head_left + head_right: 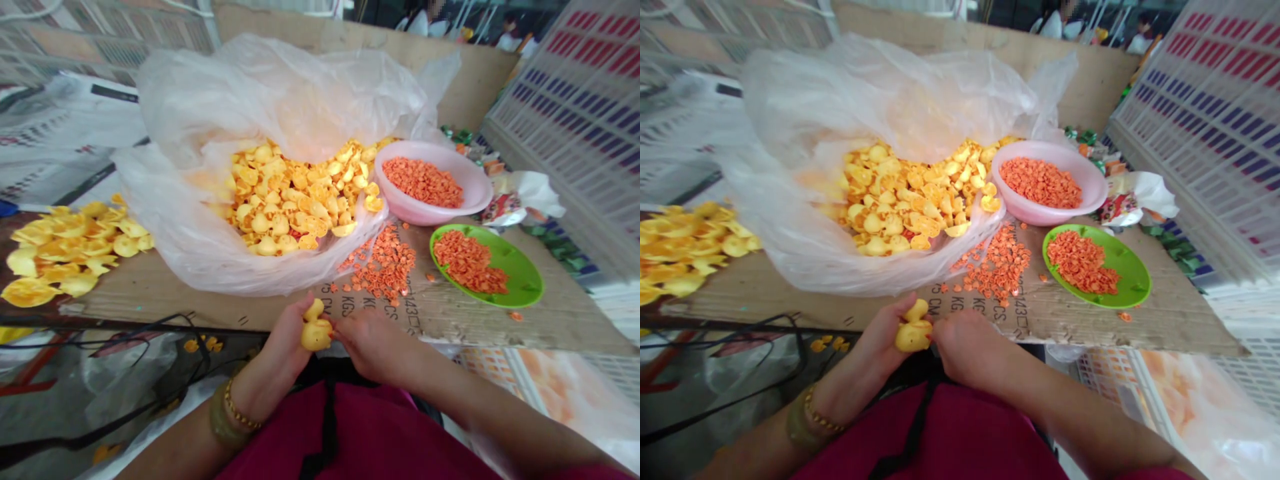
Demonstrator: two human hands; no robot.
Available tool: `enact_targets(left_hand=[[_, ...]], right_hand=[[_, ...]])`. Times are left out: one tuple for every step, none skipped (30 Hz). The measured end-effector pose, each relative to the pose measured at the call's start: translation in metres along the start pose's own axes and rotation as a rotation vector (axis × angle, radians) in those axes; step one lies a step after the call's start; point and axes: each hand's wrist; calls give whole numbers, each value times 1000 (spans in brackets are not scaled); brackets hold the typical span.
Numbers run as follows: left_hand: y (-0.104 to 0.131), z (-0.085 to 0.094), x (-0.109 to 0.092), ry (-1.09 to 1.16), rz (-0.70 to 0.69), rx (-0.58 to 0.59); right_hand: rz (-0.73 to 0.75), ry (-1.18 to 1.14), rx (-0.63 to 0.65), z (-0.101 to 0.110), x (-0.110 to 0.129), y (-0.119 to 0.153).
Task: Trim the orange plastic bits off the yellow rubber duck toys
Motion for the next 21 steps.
enact_targets(left_hand=[[1, -1, 0, -5, -2, -7], [1, -1, -1, -8, -3, -10], [1, -2, -1, -10, -2, -7], [1, -2, -1, -12, 0, 0], [1, -2, -1, -18, 3, 9], [1, -3, 0, -26, 8, 15], [0, -3, 2, -36, 10, 21], [-1, -3, 3, -45, 6, 23], [-2, -3, 4, -51, -1, 20], [-3, -3, 5, -49, -13, 17], [-4, -2, 5, -42, -28, 14], [-5, -2, 5, -34, -45, 7], [-6, -1, 4, -28, -64, 0], [-7, 0, 2, -27, -85, -5], [-7, 2, 0, -30, -108, -6], [-8, 4, -2, -36, -126, -2], [-8, 5, -4, -38, -137, 10], [-9, 7, -6, -34, -143, 27], [-9, 9, -8, -27, -145, 49], [-9, 11, -9, -14, -146, 73], [-9, 13, -10, 0, -147, 96]], right_hand=[[1, 3, 21, 2, 1, 0], [10, 3, 29, 4, 1, 0], [21, 5, 29, 5, 0, 0], [34, 6, 23, 4, 0, 1], [50, 5, 17, 2, 0, 1], [65, 2, 15, 0, 0, 1], [70, 1, 14, -4, 1, 1], [70, 0, 9, -8, 3, 1], [64, -2, -1, -12, 5, 0], [52, -6, -21, -16, 6, 0], [38, -10, -48, -19, 7, -1], [30, -18, -77, -21, 7, -3], [35, -39, -101, -22, 5, -4], [59, -74, -109, -22, 1, -7], [83, -120, -116, -22, -6, -11], [96, -168, -137, -21, -15, -16], [95, -209, -180, -20, -26, -22], [79, -227, -246, -21, -38, -30], [53, -216, -324, -22, -51, -38], [38, -180, -392, -25, -62, -46], [39, -134, -444, -29, -73, -53]])
Point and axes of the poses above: each hand's wrist, its own y-axis away from the middle knuckle, its own z-axis out of the back of the hand, x = y × z, and after that the axes turned 9 degrees about -z, right-handed
